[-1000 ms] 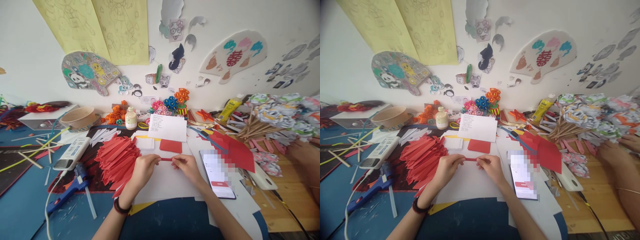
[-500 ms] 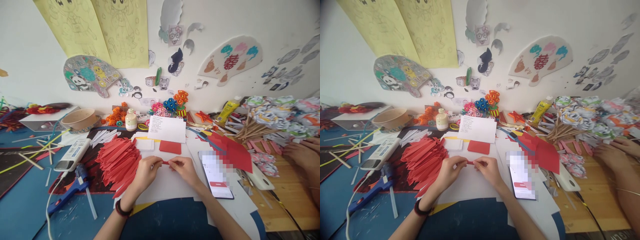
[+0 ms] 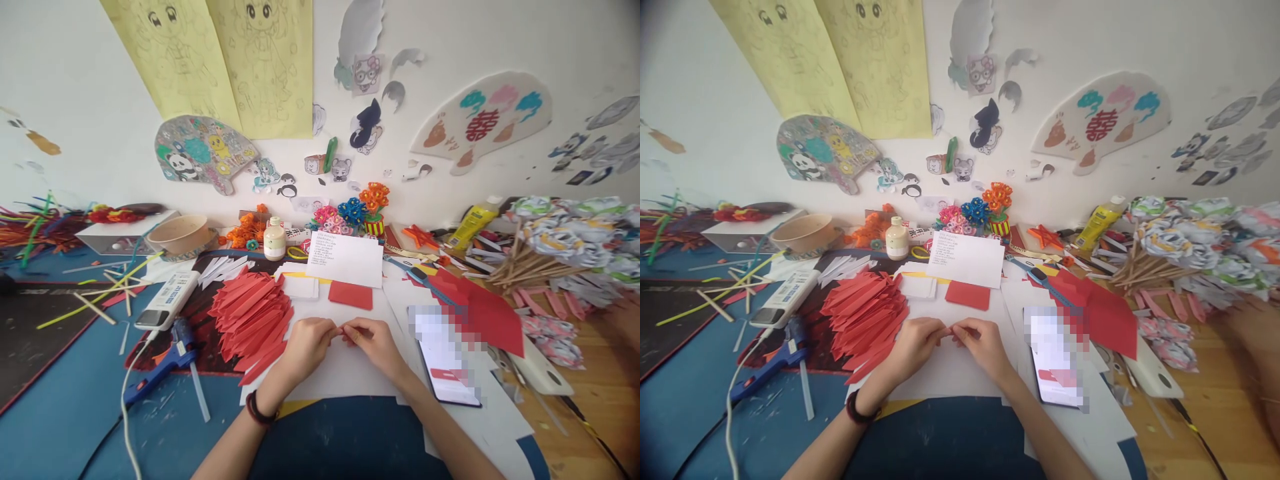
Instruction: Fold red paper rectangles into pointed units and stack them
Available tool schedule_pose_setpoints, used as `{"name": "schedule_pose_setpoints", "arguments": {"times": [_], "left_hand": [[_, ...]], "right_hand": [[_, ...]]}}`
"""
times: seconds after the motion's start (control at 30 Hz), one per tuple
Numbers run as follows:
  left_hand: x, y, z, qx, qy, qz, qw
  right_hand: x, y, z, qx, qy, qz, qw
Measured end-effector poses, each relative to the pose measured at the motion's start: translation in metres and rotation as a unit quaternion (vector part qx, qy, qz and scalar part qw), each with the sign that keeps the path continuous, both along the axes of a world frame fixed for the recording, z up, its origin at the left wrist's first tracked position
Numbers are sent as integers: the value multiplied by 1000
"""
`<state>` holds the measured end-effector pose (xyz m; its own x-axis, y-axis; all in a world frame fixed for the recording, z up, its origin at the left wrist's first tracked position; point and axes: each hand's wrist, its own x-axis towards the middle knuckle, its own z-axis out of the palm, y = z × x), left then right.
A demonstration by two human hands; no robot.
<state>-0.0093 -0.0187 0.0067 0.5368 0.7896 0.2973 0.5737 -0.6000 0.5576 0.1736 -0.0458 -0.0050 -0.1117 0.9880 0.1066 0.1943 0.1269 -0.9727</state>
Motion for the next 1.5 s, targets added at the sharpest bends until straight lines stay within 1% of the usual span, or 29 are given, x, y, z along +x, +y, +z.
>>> {"name": "schedule_pose_setpoints", "arguments": {"times": [0.1, 0.17, 0.27, 0.37, 0.47, 0.57, 0.63, 0.7, 0.8, 0.83, 0.87, 0.9, 0.93, 0.97, 1.0, 1.07, 1.13, 1.27, 1.5], "left_hand": [[2, -3, -1, 11, 7, -8, 1000], [5, -6, -2, 33, 27, -7, 999], [11, -10, -3, 83, 80, 29, 993], [15, -11, 0, 129, 120, 48, 983], [7, -11, 13, 177, 140, 55, 973], [-8, -15, 33, 185, 126, 105, 969], [-17, -24, 45, 182, 110, 132, 968], [-21, -39, 51, 190, 128, 125, 965], [-28, -64, 48, 245, 197, 88, 945], [-32, -71, 45, 260, 209, 94, 938], [-38, -77, 42, 271, 216, 114, 931], [-44, -80, 39, 266, 237, 145, 923], [-52, -83, 37, 265, 259, 188, 910], [-60, -83, 36, 262, 281, 231, 894], [-67, -82, 35, 255, 302, 259, 881], [-78, -79, 35, 243, 336, 258, 873], [-83, -75, 34, 238, 359, 244, 869], [-81, -72, 30, 231, 378, 257, 859], [-80, -71, 25, 229, 384, 272, 852]], "right_hand": [[2, -1, 3, 18, -11, -16, 1000], [4, -1, 6, 28, -25, -16, 999], [8, -1, 7, 5, -20, -16, 1000], [11, 0, 6, -19, -5, -40, 999], [15, 1, 4, -31, 0, -71, 997], [17, -1, 7, -39, 7, -91, 995], [15, -3, 10, -40, 16, -75, 996], [10, -6, 13, -43, 26, -37, 998], [2, -11, 16, -51, 29, 10, 998], [0, -12, 16, -54, 27, 15, 998], [-1, -12, 16, -57, 26, 15, 998], [-1, -13, 16, -61, 27, 13, 998], [-1, -13, 15, -63, 29, 9, 998], [-1, -12, 14, -65, 31, 6, 997], [-1, -12, 14, -65, 34, 3, 997], [0, -11, 13, -62, 32, 1, 998], [0, -11, 14, -59, 25, 0, 998], [1, -12, 16, -58, 20, -8, 998], [4, -12, 14, -62, 16, -5, 998]]}}
